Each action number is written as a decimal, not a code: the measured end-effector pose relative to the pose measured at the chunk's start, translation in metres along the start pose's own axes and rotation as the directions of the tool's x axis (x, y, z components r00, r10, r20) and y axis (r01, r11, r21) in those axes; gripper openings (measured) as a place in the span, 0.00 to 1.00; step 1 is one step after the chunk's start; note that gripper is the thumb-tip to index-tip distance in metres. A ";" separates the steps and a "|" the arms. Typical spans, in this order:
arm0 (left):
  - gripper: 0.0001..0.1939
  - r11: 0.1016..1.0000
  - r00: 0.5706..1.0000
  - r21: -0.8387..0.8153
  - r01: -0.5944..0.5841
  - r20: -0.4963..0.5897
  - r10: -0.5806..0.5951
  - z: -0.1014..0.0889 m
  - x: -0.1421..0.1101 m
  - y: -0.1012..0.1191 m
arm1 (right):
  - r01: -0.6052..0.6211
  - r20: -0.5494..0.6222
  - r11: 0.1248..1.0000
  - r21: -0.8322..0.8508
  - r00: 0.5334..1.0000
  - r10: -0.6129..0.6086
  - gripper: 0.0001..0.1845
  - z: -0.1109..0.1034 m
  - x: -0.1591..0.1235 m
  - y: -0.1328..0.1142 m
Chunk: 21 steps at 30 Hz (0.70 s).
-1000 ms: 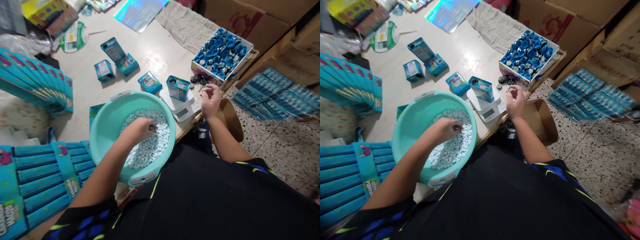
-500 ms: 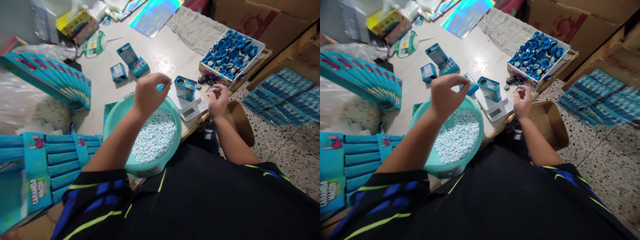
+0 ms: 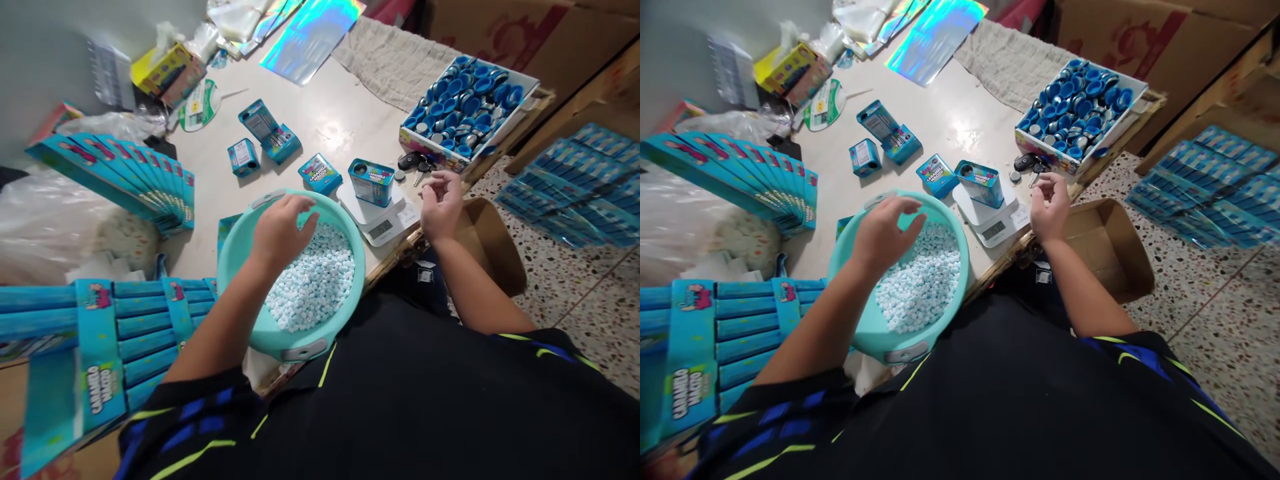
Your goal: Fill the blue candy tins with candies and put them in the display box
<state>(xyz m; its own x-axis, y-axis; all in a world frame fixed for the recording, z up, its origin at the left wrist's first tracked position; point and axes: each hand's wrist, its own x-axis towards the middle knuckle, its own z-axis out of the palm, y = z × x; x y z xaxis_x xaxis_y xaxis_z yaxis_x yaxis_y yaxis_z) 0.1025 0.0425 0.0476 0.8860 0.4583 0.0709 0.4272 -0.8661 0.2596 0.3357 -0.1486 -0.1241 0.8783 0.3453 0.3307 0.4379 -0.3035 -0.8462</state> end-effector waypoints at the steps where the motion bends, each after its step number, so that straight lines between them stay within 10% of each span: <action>1: 0.12 1.000 0.998 0.009 0.012 0.067 -0.012 0.002 -0.009 -0.005 | -0.006 0.000 1.000 0.000 1.000 0.006 0.21 0.000 0.000 0.000; 8: 0.18 0.998 0.854 -0.032 -0.057 0.516 0.066 0.031 -0.042 -0.028 | 0.160 0.207 0.985 -0.062 0.968 -0.144 0.19 -0.009 0.047 -0.017; 15: 0.15 0.995 0.804 -0.062 0.073 0.594 -0.022 0.027 -0.036 -0.024 | 0.538 0.670 0.746 -0.391 0.722 -0.170 0.22 0.028 0.130 -0.035; 21: 0.05 0.984 0.786 -0.146 0.097 0.618 0.015 0.019 -0.040 -0.024 | 0.639 0.746 0.602 -0.479 0.658 -0.104 0.12 0.048 0.134 -0.025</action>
<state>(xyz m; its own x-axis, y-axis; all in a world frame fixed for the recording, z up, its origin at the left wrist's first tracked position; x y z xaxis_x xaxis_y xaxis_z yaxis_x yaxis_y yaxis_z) 0.0601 0.0412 0.0203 0.8141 0.2242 -0.5357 0.4800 -0.7791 0.4033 0.4328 -0.0520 -0.0785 0.3889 0.9212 -0.0060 0.9166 -0.3876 -0.0983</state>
